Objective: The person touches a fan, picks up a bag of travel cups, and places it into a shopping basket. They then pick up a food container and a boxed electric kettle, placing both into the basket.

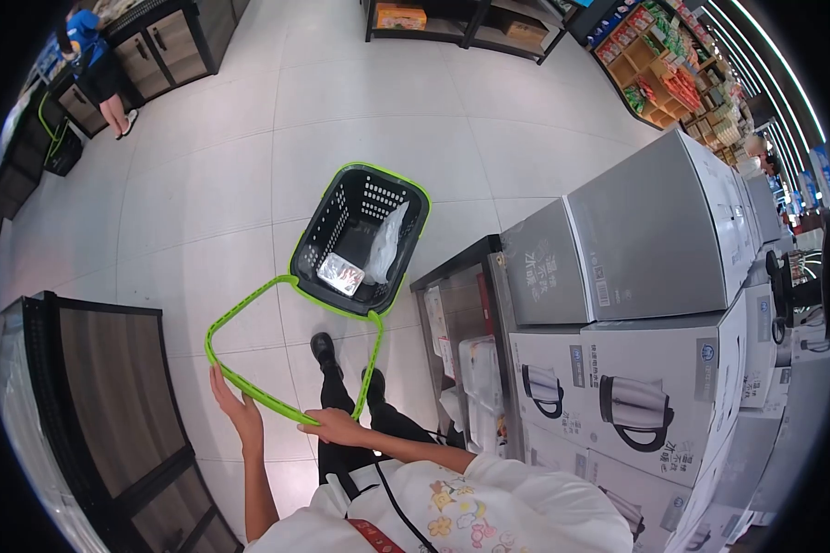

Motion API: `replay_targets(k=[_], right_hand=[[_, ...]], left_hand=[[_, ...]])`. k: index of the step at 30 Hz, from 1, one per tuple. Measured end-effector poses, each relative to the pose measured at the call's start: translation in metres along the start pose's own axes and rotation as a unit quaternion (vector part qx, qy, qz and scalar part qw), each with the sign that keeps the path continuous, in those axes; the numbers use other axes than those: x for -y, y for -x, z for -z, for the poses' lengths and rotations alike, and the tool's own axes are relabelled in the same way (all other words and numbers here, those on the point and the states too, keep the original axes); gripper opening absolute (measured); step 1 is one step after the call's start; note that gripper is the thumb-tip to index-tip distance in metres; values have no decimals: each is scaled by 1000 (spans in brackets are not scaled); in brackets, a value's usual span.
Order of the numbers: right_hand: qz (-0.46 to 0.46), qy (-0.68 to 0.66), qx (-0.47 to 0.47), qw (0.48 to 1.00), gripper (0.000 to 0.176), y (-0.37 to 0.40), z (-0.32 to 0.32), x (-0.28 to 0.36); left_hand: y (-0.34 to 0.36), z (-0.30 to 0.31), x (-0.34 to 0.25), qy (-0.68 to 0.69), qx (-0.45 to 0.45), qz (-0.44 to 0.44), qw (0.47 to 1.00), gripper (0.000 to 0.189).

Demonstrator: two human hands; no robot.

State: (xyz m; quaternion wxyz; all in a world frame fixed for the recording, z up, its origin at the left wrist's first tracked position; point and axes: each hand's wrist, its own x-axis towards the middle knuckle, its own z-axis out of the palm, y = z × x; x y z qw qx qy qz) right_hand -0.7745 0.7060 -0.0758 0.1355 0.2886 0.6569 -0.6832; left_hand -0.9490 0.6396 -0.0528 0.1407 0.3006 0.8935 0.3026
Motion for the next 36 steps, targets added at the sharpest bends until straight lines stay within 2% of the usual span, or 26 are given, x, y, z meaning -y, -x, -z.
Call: replay_targets(k=[1, 2, 4, 5, 8, 10, 11, 13, 15, 19, 22, 24, 25, 27, 31, 36], right_hand=[[0, -9, -13, 1000, 37, -12, 0, 4], [-2, -18, -26, 999, 37, -23, 1, 8], [-14, -40, -29, 999, 37, -42, 5, 28], [-26, -62, -26, 997, 38, -53, 8, 39], [-41, -144, -23, 989, 37, -90, 1, 62], [-32, -160, -36, 986, 37, -118, 2, 75], [-28, -176, -44, 983, 38, -132, 2, 81], [-31, -195, -47, 979, 38, -158, 2, 89], [-9, -267, -86, 960, 33, -179, 5, 102], [-26, -254, -139, 957, 32, -204, 27, 134], [9, -215, -153, 965, 32, -226, 31, 135], [92, -183, -259, 944, 33, -251, 19, 133], [88, -188, -260, 943, 33, -262, 17, 132], [45, -186, -197, 962, 32, -281, 22, 146], [26, -200, -207, 957, 30, -295, 41, 156], [53, -227, -206, 950, 29, -298, 75, 159]], left_hand=[[-9, -3, 3, 83, -20, 11, 996, 63], [-17, -5, 5, 87, -20, 7, 996, 63], [-40, -4, -1, 221, -6, 79, 972, 63], [-50, -6, 0, 224, -4, 73, 972, 63], [-84, -13, 13, 164, 19, 34, 986, 69], [-111, -20, 8, 82, -6, -8, 997, 80], [-125, -19, 7, 84, -7, -8, 996, 80], [-159, -14, 5, 76, 47, -3, 996, 89], [-188, -9, 0, 77, 55, -23, 995, 90], [-235, -9, -11, 93, 76, -71, 990, 89], [-261, -14, -10, 88, 84, -76, 990, 87], [-279, -13, -4, 85, 88, -83, 989, 87], [-287, -13, 1, 82, 90, -86, 989, 87], [-305, -6, 8, 74, 98, -88, 988, 87], [-330, -15, -3, 81, 115, -121, 983, 87], [-350, -28, -38, 80, 117, -119, 983, 87]])
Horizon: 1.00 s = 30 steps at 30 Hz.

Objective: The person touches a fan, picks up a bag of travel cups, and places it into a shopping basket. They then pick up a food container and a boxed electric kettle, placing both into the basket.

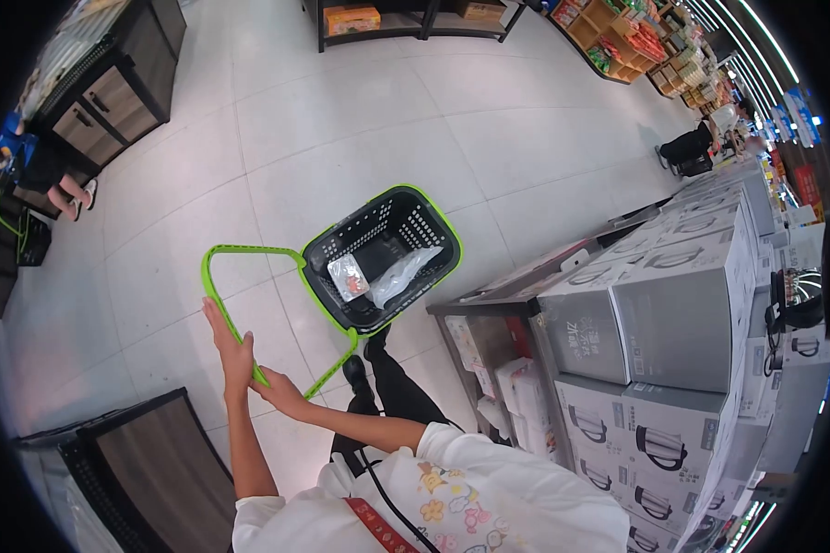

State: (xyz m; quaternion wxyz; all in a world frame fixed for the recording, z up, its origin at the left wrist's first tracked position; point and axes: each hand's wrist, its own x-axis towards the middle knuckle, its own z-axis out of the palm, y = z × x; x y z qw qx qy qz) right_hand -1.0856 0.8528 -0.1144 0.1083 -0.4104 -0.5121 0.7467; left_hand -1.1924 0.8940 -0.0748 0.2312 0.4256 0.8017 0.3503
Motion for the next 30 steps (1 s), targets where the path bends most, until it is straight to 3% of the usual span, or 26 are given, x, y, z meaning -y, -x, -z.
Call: replay_targets(k=[19, 30], right_hand=[[4, -104, 12, 994, 25, -47, 80, 59], [54, -40, -9, 998, 29, -70, 111, 56]], left_hand=[[-85, -43, -57, -35, 36, -2, 999, 85], [-116, -71, -72, -17, 48, -16, 999, 82]])
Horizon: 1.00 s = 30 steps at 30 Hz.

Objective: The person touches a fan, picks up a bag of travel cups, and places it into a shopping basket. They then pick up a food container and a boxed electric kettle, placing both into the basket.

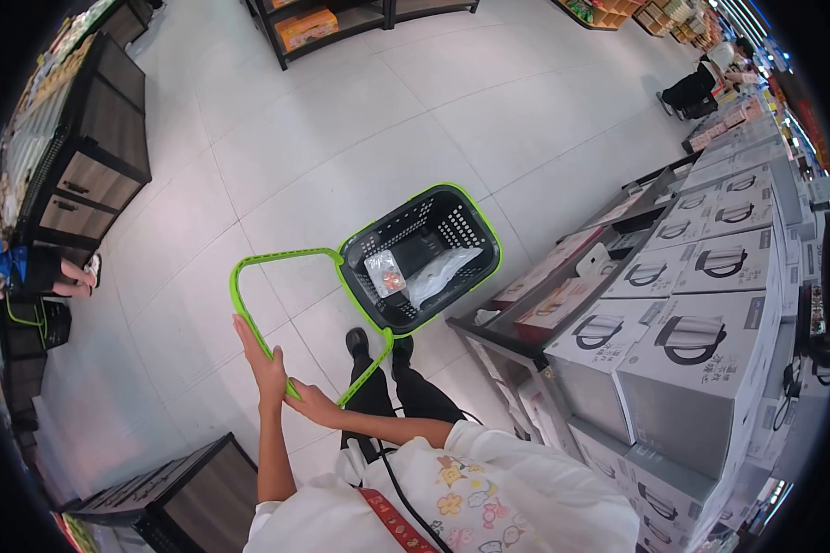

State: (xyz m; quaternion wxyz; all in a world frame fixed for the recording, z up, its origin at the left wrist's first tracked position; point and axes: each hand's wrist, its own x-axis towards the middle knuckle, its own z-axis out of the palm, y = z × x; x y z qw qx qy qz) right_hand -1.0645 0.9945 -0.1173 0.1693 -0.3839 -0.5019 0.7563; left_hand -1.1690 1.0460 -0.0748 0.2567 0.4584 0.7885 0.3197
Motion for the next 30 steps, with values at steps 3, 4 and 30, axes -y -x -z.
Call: replay_targets(k=[3, 4, 30], right_hand=[[0, 13, 9, 1000, 30, -4, -6, -12], [-10, 23, 20, 999, 32, -9, 2, -9], [-139, 324, -277, 894, 30, 14, 179, 52]], left_hand=[[4, 1, 15, -11, 3, 0, 1000, 81], [-1, -5, 19, -13, 2, -4, 1000, 80], [-164, -109, -52, -61, 295, -235, 924, 58]])
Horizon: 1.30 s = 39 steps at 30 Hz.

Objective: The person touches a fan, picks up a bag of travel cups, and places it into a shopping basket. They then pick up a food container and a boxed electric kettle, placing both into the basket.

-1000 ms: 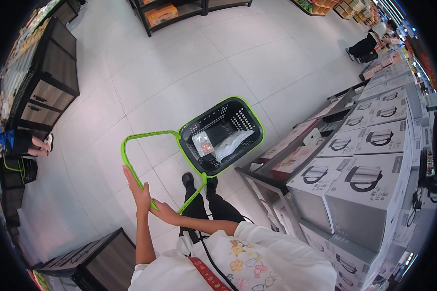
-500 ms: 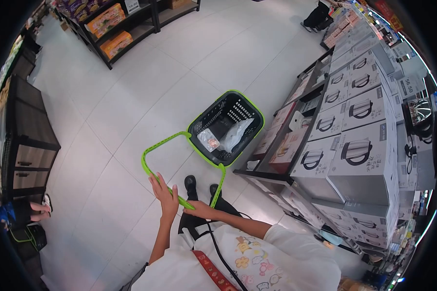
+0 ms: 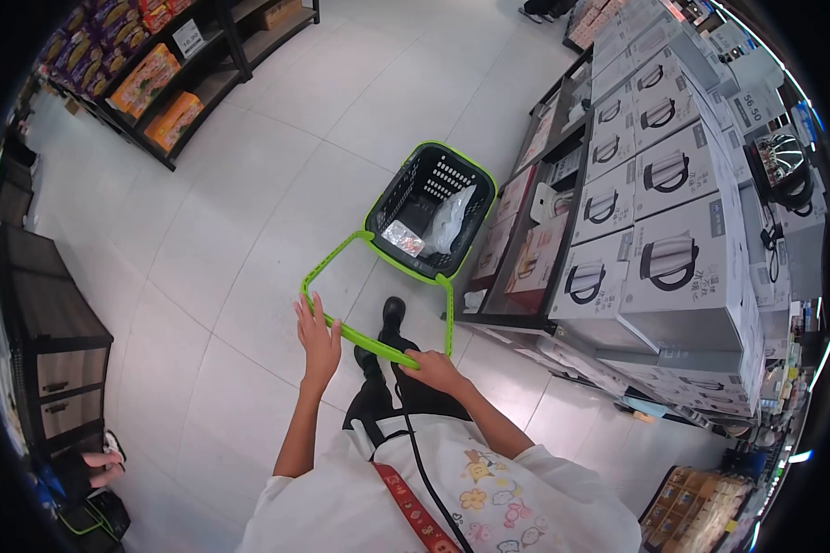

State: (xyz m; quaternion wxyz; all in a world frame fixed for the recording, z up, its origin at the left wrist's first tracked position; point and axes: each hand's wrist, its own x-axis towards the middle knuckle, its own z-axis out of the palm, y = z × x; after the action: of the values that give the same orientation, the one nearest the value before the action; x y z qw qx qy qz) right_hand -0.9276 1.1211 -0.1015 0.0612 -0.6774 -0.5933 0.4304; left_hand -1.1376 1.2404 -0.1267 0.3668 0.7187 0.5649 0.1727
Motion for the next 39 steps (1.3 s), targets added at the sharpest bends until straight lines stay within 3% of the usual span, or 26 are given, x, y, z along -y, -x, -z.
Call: replay_targets(k=[21, 34, 39], right_hand=[[-25, -40, -27, 999, 23, -57, 128, -66], [-55, 18, -123, 991, 17, -57, 158, -96], [-101, 50, -150, 982, 20, -55, 164, -99]], left_hand=[[-162, -37, -79, -33, 102, -34, 994, 56], [-219, -73, -75, -12, 167, -19, 986, 53], [-245, -85, -63, 58, 226, 38, 972, 56]])
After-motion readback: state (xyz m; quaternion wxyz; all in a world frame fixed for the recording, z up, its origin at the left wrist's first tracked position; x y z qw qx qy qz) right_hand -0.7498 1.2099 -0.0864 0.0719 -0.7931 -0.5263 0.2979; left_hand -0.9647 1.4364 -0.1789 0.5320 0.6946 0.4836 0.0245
